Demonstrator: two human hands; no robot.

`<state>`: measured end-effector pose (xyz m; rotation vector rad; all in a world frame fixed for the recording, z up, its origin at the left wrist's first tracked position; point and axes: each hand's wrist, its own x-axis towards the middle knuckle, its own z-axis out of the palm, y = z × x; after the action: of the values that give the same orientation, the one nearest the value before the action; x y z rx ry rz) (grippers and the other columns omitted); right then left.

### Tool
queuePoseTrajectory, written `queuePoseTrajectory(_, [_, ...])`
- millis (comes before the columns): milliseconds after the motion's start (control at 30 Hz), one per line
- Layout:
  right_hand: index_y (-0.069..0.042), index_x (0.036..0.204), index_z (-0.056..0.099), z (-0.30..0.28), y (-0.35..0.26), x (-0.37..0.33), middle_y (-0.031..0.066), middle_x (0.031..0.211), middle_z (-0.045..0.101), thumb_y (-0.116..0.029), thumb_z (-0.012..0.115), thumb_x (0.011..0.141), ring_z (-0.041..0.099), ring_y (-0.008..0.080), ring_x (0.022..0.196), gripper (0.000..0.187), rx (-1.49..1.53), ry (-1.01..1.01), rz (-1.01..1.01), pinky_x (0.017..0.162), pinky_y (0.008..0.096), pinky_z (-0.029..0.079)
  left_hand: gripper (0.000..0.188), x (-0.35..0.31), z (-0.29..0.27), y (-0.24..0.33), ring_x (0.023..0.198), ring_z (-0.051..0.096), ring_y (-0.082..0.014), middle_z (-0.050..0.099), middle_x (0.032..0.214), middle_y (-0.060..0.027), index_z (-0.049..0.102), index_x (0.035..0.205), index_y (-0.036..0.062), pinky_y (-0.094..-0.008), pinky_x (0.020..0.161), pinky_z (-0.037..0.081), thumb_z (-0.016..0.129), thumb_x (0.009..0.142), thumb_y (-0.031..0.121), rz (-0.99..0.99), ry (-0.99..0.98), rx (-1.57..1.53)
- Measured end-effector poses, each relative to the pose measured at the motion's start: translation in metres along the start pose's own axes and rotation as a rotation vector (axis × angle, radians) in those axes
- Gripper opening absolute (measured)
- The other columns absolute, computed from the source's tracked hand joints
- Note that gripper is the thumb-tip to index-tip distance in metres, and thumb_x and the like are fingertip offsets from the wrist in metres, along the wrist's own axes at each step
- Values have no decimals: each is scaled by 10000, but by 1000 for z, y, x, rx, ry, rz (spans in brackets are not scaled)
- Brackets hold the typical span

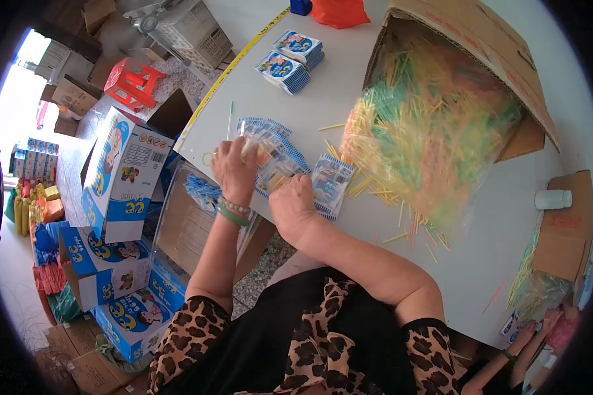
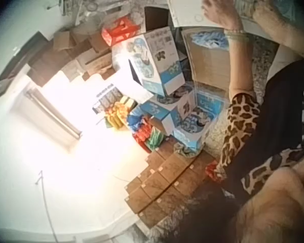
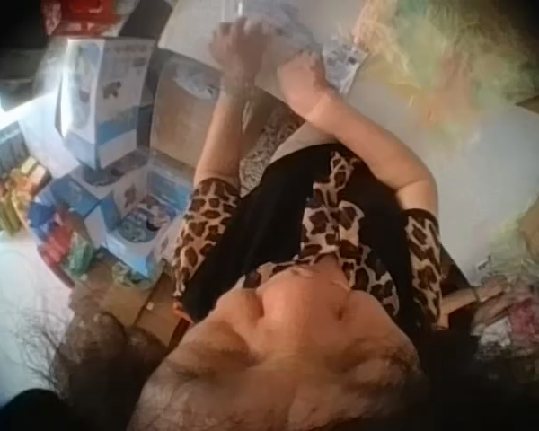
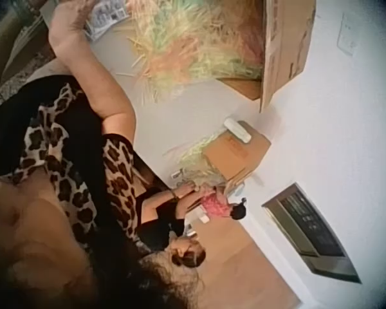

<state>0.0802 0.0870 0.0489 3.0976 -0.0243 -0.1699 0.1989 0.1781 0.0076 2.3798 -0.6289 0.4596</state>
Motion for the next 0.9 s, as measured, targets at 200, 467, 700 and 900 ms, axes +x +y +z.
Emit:
queuePoseTrajectory(200, [-119, 784, 708, 2, -7, 18, 62, 804, 642, -183, 589, 724, 567, 223, 855, 148, -108, -130, 8, 736, 373, 352, 444, 37, 10, -20, 1015, 523, -313, 583, 982, -136, 636, 934, 36, -458, 859, 364, 666, 771, 448, -213, -290, 316])
queuePoseTrajectory(467, [-104, 725, 700, 11, 8, 30, 75, 793, 623, -226, 584, 750, 561, 238, 860, 170, 110, -27, 94, 758, 380, 374, 380, 38, 14, -40, 763, 595, -280, 629, 891, -134, 609, 938, -9, -379, 673, 478, 680, 802, 338, -405, -525, -412])
queuePoseTrajectory(700, [-35, 850, 660, 25, 8, 35, 149, 953, 587, -217, 606, 798, 549, 287, 910, 196, 287, 188, 142, 780, 404, 420, 520, 29, -13, -18, 795, 611, -192, 635, 864, -129, 553, 1005, -30, -326, 712, 496, 815, 640, 232, -351, -615, -557])
queuePoseTrajectory(900, [-9, 968, 634, 30, 13, 41, 176, 1084, 565, -240, 688, 759, 541, 345, 1024, 316, 706, 148, 199, 924, 438, 408, 544, 20, -22, -23, 831, 605, -189, 644, 946, -102, 559, 1098, 16, -323, 743, 494, 792, 632, 172, -384, -619, -582])
